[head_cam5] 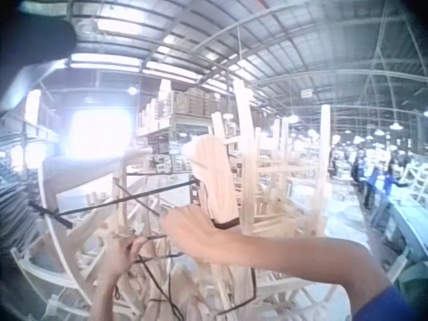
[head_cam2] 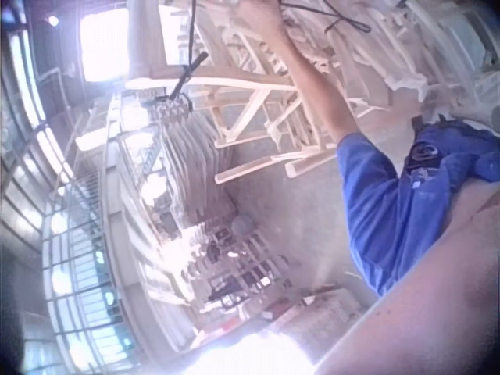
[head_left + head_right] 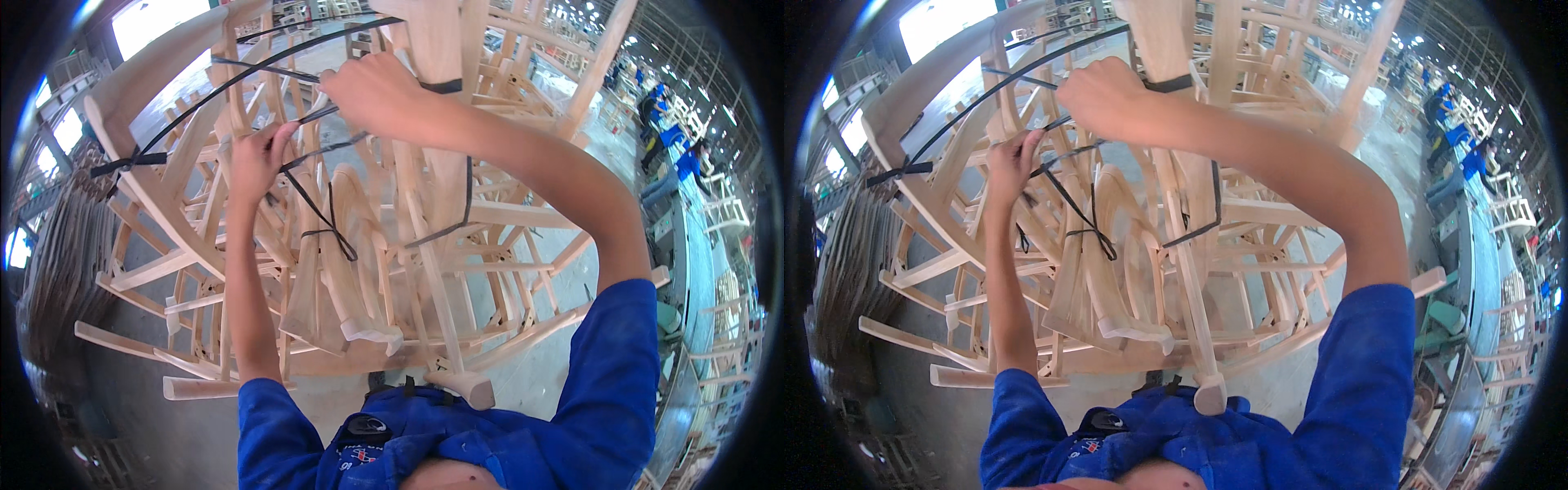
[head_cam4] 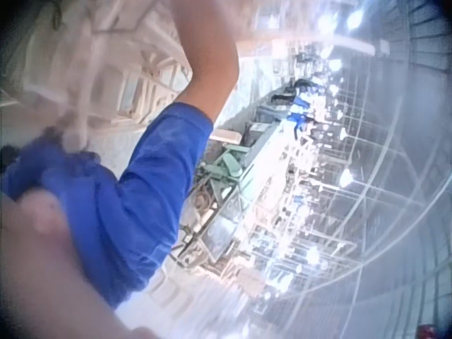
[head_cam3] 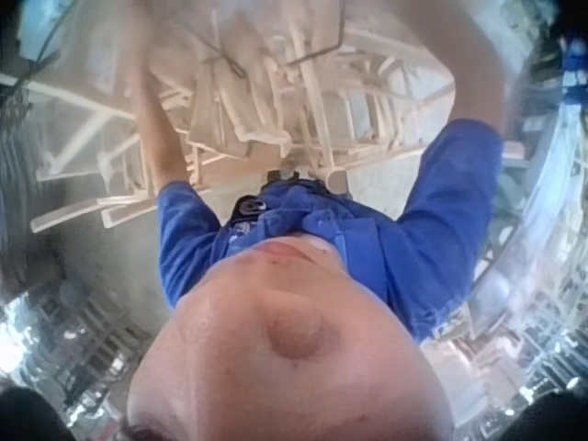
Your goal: The person lifts and stacks wooden chair frames, then wraps and ties them with black straps to secure the bundle. The person repeatedly adjusts the straps and repositions the chairs to ensure they are tightly bound.
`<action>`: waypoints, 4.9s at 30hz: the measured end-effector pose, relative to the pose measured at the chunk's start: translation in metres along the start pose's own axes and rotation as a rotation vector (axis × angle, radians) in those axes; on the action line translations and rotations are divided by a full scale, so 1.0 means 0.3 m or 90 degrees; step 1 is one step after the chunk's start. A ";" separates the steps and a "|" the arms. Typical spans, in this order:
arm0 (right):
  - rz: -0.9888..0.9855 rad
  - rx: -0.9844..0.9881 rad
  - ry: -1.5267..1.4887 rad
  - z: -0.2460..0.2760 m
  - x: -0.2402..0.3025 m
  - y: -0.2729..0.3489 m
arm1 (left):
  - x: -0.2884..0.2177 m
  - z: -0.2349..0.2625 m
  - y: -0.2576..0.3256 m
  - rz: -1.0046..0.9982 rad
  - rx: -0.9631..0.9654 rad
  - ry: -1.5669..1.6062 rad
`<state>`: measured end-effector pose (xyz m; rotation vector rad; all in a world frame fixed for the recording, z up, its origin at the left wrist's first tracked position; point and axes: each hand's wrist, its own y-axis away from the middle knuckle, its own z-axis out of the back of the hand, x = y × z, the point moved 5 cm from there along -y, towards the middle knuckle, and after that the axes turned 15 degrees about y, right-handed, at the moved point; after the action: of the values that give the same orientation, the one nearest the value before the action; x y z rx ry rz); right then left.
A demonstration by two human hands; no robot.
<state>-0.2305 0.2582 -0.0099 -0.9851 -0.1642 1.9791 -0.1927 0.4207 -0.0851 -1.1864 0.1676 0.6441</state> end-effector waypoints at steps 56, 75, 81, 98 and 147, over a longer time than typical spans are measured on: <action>-0.011 -0.114 -0.030 0.081 -0.026 0.070 | -0.122 -0.329 -0.086 0.532 0.010 0.913; -0.006 -0.374 0.025 0.086 -0.121 0.389 | -0.513 -0.237 -0.007 0.316 0.127 0.604; -0.404 -0.392 -0.608 -0.010 -0.230 0.516 | -0.402 -0.346 -0.023 0.154 0.218 0.608; -0.609 -0.294 -0.272 -0.575 -0.619 0.150 | -0.193 -0.561 -0.298 -0.384 0.181 0.261; 0.129 0.126 0.180 0.231 -0.070 -0.045 | -0.293 -0.527 -0.074 0.359 -0.490 1.279</action>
<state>-0.2638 0.2674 0.0551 -1.1720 0.2929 1.9648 -0.2192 0.2404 -0.0889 -2.1636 2.1275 -0.3411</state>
